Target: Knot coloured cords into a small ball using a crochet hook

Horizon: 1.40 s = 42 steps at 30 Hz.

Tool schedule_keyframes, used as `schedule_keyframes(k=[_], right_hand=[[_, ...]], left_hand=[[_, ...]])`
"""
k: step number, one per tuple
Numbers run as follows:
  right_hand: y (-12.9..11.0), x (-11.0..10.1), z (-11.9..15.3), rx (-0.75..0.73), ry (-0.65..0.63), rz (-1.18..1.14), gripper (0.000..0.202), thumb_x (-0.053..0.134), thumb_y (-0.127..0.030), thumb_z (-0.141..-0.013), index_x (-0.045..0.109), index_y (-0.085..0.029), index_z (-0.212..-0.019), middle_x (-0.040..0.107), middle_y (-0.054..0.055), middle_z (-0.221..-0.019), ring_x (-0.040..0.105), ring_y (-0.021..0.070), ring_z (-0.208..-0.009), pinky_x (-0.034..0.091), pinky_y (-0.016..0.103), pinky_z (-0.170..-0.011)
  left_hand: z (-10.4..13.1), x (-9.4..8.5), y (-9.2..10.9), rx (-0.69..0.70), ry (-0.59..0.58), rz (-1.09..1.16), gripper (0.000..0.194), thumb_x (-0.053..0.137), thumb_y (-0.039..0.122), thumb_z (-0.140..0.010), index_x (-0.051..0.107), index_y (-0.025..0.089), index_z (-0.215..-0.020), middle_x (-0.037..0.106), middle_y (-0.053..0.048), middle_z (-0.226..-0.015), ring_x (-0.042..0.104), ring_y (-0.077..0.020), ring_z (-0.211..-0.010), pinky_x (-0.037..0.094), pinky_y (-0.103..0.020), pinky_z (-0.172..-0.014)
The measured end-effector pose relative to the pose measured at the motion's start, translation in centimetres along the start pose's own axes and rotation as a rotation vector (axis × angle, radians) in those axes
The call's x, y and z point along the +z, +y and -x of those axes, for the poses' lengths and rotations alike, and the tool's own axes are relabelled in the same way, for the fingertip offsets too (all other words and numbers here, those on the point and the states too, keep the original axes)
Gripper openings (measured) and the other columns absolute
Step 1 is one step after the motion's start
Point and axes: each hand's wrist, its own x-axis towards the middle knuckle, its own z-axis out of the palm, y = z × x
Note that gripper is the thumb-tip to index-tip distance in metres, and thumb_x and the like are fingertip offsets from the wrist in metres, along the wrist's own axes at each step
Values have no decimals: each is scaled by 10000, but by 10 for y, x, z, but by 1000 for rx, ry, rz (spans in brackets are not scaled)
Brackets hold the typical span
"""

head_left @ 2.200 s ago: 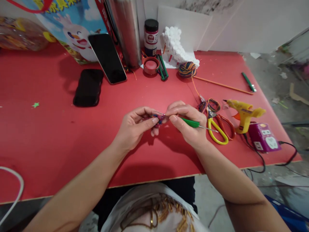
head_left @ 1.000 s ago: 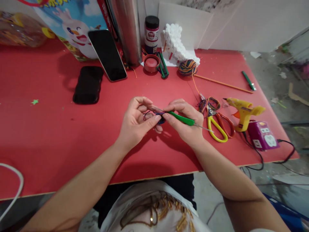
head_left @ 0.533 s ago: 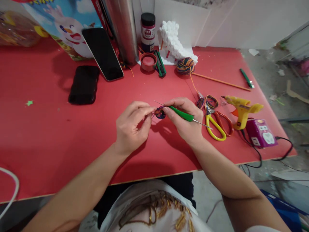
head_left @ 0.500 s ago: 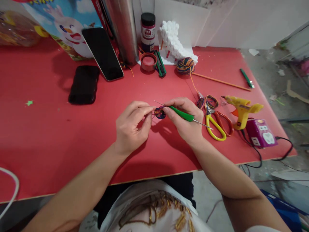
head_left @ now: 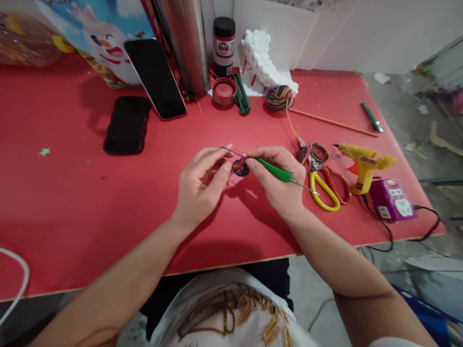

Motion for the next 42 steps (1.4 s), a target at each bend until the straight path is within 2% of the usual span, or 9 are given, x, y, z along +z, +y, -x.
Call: schedule_keyframes(k=[3,7,12,16,23,27,33,38,42], right_hand=[[3,3,2,7,35,13,75,812,-239,-945,800,-248,-1018,786,5,-945,728,147,-837,609,321,-813],[6,6,5,14,8,24,96,800,-279,-960,801,-260,-1054,791,7,-997,722,160,-893,592,347,-868],[5,3,5,15,-42,17,139,761,-360,-994,795,-258,-1082,801,25,-1014,736,178,-906,597,366,-863],[6,0,4,-11,-86,-1,145,715,-340,-1024,777,-249,-1119,808,20,-935,753,179,-866,605,368,-834],[7,0,4,-90,-96,18,131,695,-276,-1035,764,-240,-1141,781,15,-971,746,155,-855,599,345,-829],[10,0,6,-59,-163,7,169,666,-306,-1053,746,-242,-1187,764,29,-1009,693,122,-754,581,306,-728],[9,-3,7,-85,-137,82,162,690,-307,-1039,768,-271,-1177,768,40,-984,703,170,-835,583,354,-792],[4,-3,2,-105,-143,-67,156,773,-274,-983,791,-275,-1138,748,20,-947,666,133,-689,574,317,-673],[1,-4,-1,-47,-203,-196,114,757,-281,-998,791,-236,-1097,728,9,-887,641,102,-605,553,281,-584]], left_hand=[[3,11,1,-276,61,411,359,828,247,-924,798,289,-1280,754,-46,-1132,716,-156,-988,640,-319,-906],[3,17,1,-377,122,594,444,908,197,-827,815,319,-1244,751,-4,-1014,696,-124,-890,640,-263,-824],[-1,11,-1,-326,142,570,479,894,145,-817,812,307,-1260,738,-7,-990,697,-125,-919,635,-257,-871],[-3,6,-2,-282,126,534,474,863,121,-828,806,276,-1272,755,-18,-1008,713,-116,-912,624,-238,-879],[-6,7,1,-356,119,597,440,845,97,-802,806,238,-1216,777,-12,-964,721,-107,-855,625,-240,-836],[-6,6,1,-394,115,588,452,834,99,-798,797,236,-1227,768,-11,-944,711,-113,-850,621,-257,-833],[-7,3,-1,-437,82,559,466,829,121,-797,782,228,-1248,746,-20,-954,712,-136,-873,622,-294,-841],[-10,2,0,-497,92,604,445,861,113,-747,820,232,-1174,764,-14,-910,712,-131,-847,630,-285,-825],[-12,-2,2,-460,101,567,448,863,100,-748,820,217,-1179,762,-12,-882,710,-123,-817,633,-272,-793]])
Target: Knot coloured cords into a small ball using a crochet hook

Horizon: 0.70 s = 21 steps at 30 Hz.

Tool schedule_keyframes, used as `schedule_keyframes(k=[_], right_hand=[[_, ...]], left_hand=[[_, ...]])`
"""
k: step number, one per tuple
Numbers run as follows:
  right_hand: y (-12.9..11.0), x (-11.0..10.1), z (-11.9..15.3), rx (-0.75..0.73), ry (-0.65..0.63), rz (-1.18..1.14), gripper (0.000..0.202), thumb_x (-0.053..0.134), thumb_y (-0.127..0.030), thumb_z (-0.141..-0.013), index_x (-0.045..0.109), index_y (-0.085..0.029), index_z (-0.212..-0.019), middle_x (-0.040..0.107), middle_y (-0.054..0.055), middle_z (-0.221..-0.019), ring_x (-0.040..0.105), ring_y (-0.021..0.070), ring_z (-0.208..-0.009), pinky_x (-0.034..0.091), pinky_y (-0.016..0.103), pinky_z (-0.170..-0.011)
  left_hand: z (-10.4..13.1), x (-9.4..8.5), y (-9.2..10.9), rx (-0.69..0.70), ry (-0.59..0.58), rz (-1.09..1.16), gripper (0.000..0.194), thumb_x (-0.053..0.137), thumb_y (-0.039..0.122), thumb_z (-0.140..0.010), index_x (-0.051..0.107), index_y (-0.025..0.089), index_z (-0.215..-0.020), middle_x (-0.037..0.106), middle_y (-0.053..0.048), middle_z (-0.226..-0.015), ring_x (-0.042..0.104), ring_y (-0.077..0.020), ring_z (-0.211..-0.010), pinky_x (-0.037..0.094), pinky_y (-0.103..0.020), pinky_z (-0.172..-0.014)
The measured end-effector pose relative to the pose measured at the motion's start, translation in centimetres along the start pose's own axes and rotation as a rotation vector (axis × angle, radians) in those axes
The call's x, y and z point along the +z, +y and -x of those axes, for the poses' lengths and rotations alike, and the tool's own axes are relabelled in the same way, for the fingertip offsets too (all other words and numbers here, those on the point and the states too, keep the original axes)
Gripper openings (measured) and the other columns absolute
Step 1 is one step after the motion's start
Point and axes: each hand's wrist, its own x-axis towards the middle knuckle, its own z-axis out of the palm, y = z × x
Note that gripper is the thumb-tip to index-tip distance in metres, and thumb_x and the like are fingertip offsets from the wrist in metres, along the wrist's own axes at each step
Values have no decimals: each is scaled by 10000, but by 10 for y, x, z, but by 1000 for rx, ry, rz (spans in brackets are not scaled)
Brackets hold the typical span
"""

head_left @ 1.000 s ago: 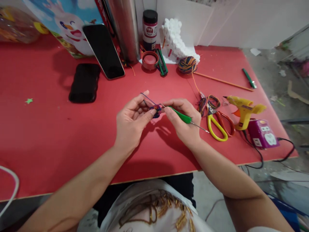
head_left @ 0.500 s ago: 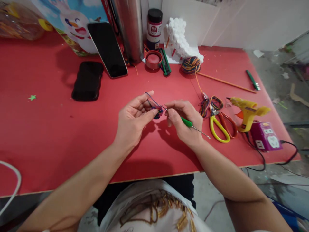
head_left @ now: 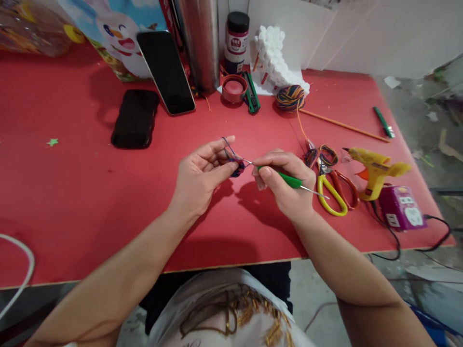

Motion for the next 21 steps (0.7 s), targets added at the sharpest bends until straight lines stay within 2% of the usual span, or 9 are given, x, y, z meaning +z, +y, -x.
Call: schedule_keyframes(k=[3,8,16,21], right_hand=[[0,-4,0,-19,-47,34,110,751,-266,-999,809,-223,-1083,756,21,-878,645,106,-617,556,291,-614],[0,-7,0,-30,-72,87,119,761,-258,-988,825,-232,-1085,796,48,-922,719,159,-770,600,340,-739],[-6,-3,-2,-1,-14,33,88,751,-225,-994,820,-215,-1049,730,10,-823,630,93,-599,521,258,-569],[-5,-2,-2,20,6,-32,86,759,-206,-990,814,-205,-1055,718,2,-818,624,77,-595,518,239,-566]], left_hand=[[0,-1,2,44,-26,-46,453,860,103,-770,808,197,-1210,774,-25,-906,719,-122,-823,631,-260,-781],[1,-2,4,74,-65,-78,457,851,108,-794,807,210,-1236,784,-29,-920,728,-129,-825,633,-263,-770],[1,-3,4,52,-84,-73,508,838,83,-784,796,221,-1271,773,-27,-931,727,-135,-843,627,-275,-800],[1,-4,3,19,-95,-43,508,850,69,-762,810,220,-1246,767,-15,-899,721,-123,-809,626,-260,-787]])
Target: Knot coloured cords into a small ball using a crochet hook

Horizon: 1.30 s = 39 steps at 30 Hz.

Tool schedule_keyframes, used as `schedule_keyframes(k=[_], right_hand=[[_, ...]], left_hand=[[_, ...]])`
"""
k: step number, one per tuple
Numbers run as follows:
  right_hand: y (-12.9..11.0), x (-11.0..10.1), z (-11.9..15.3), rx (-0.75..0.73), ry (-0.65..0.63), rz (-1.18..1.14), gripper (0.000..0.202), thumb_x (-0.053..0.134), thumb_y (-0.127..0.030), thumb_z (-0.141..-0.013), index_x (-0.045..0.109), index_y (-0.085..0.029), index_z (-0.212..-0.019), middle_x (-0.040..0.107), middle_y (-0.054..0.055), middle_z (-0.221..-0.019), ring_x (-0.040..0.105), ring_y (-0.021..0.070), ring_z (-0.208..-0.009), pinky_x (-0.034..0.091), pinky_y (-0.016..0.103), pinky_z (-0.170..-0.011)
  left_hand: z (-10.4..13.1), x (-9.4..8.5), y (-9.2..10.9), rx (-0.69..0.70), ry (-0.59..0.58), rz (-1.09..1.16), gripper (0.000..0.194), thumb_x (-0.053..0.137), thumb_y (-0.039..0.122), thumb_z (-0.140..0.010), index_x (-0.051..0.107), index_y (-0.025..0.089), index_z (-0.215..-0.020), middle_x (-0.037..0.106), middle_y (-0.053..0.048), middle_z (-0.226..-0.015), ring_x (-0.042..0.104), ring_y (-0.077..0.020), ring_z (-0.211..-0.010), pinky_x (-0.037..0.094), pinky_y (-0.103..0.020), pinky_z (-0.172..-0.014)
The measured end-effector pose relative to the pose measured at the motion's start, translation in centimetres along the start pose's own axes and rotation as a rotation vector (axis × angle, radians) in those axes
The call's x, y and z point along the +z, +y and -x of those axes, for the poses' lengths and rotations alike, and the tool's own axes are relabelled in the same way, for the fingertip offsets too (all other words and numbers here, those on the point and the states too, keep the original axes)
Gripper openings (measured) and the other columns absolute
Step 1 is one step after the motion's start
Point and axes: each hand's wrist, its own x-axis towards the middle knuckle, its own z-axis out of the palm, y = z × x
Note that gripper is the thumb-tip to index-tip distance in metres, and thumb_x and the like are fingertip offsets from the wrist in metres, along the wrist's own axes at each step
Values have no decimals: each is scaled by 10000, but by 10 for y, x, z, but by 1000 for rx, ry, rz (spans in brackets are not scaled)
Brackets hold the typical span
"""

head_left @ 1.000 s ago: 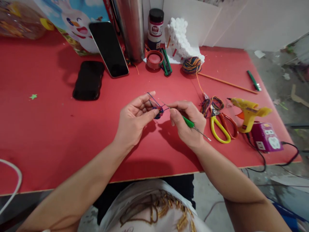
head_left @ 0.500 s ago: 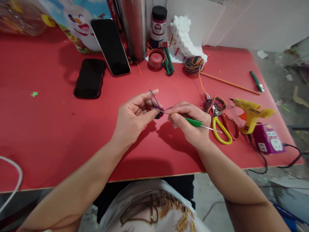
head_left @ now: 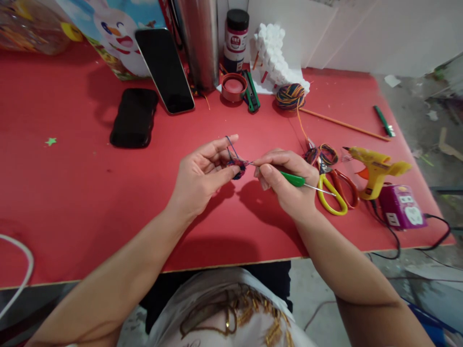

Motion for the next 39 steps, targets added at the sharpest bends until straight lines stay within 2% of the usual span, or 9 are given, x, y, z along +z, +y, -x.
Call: schedule_keyframes(k=[15,20,25,39], right_hand=[[1,0,0,33,23,42,90,755,-283,-997,807,-217,-1032,735,6,-828,613,90,-588,525,264,-565],[1,0,0,44,0,30,79,760,-265,-993,806,-210,-1026,736,4,-828,633,89,-610,535,250,-574],[2,-1,1,55,3,23,75,764,-268,-992,805,-216,-1026,737,3,-838,634,89,-619,533,253,-590],[-2,0,1,97,19,27,104,765,-296,-994,804,-203,-1016,732,8,-832,618,88,-612,520,253,-589]], left_hand=[[1,-1,-3,41,-40,-96,561,843,88,-784,772,235,-1320,752,-31,-970,727,-158,-894,635,-321,-858],[1,0,-1,28,-38,-103,574,845,79,-779,770,231,-1328,748,-29,-965,722,-141,-850,643,-303,-828],[1,0,-1,33,-38,-118,596,853,83,-766,764,249,-1331,753,-40,-1015,730,-146,-892,643,-279,-814],[-1,-3,-5,82,-63,-132,597,830,68,-795,752,245,-1360,724,-16,-963,711,-119,-888,638,-239,-828]])
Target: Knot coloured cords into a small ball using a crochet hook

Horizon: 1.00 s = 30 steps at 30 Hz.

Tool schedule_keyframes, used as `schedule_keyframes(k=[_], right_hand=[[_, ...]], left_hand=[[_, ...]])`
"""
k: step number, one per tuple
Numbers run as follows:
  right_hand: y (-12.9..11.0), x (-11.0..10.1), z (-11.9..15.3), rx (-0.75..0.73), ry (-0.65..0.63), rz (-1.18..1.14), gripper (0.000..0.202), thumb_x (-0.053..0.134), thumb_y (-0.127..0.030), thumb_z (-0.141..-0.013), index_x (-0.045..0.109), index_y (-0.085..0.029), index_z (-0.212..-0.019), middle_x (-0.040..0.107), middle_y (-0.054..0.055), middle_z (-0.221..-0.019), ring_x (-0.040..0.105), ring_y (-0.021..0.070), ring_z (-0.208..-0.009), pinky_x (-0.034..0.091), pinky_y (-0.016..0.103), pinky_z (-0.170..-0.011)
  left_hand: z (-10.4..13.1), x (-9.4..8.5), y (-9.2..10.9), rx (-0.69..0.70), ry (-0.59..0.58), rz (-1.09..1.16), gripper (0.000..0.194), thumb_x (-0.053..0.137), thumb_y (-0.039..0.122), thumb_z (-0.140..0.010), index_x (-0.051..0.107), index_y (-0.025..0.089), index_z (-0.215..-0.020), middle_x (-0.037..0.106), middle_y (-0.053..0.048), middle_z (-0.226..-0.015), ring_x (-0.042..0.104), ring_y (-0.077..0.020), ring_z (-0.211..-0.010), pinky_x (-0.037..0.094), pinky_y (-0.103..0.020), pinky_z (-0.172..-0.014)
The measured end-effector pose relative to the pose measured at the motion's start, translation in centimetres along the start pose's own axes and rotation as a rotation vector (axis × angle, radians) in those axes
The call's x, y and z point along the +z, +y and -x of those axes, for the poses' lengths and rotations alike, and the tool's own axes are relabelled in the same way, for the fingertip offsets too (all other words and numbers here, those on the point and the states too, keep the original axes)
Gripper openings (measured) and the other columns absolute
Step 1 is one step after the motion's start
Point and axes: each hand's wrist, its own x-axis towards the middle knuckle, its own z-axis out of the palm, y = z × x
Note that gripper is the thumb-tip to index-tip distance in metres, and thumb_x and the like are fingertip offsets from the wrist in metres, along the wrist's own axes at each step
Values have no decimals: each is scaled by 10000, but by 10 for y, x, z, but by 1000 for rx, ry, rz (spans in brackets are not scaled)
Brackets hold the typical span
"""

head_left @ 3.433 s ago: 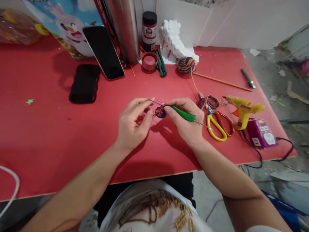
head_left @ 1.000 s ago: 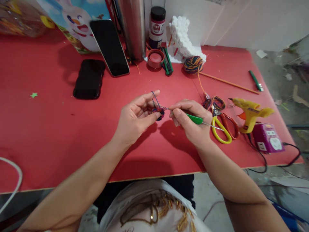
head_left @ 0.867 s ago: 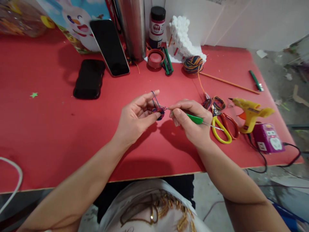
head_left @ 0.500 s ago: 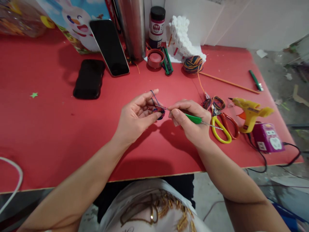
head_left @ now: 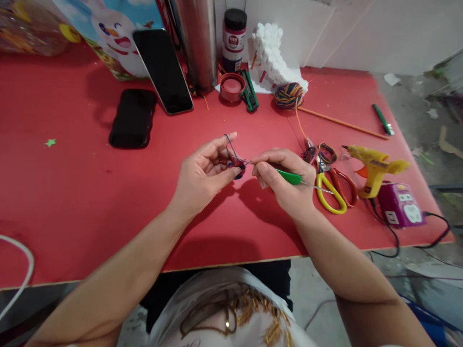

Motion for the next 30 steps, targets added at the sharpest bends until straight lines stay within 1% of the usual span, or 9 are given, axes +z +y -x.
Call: schedule_keyframes(k=[6,10,15,18,22,24,26,30], right_hand=[[-1,0,0,0,0,6,109,769,-311,-991,805,-210,-1009,739,10,-834,626,93,-610,533,264,-592],[-1,0,0,-4,-3,18,96,768,-295,-991,807,-211,-1012,739,3,-825,631,88,-612,532,254,-589],[0,1,0,-34,12,79,67,815,-241,-941,809,-220,-1004,786,10,-889,707,119,-706,608,281,-700],[2,1,-1,-86,-20,112,100,800,-199,-942,809,-234,-1035,785,15,-907,729,139,-754,628,304,-740],[5,-1,-3,-196,-45,172,151,794,-162,-935,822,-253,-1052,766,40,-989,726,184,-959,618,354,-885],[6,-1,-4,-184,-47,160,159,795,-163,-935,822,-255,-1062,770,43,-1008,728,187,-988,617,358,-911],[7,-1,-4,-151,-38,140,152,792,-163,-939,820,-251,-1060,781,40,-999,738,181,-975,620,348,-906],[7,1,-4,-127,17,140,103,789,-170,-936,815,-241,-1006,790,40,-976,746,178,-947,636,343,-884]], left_hand=[[1,0,-1,13,-13,-4,620,836,62,-792,753,276,-1368,723,-15,-983,712,-127,-919,646,-253,-852],[1,-1,-2,3,-17,-10,612,845,74,-790,755,268,-1363,725,-16,-982,718,-130,-913,652,-260,-857],[0,-1,-4,18,-28,4,606,866,88,-786,757,253,-1358,741,-25,-986,729,-138,-902,661,-260,-835],[0,-1,-4,33,-41,14,606,889,104,-781,761,258,-1352,744,-29,-996,728,-147,-912,667,-268,-835],[0,-1,-4,45,-51,19,620,893,91,-776,761,266,-1355,738,-23,-1005,724,-139,-926,663,-252,-846],[0,-1,-4,55,-54,19,623,896,88,-773,762,268,-1353,738,-25,-1018,727,-140,-940,665,-259,-867],[0,-1,-4,60,-49,25,623,901,89,-770,763,270,-1350,738,-26,-1024,730,-142,-944,670,-265,-873],[0,-1,-4,32,-37,50,626,902,100,-779,752,266,-1364,744,-31,-1037,738,-136,-925,670,-250,-846]])
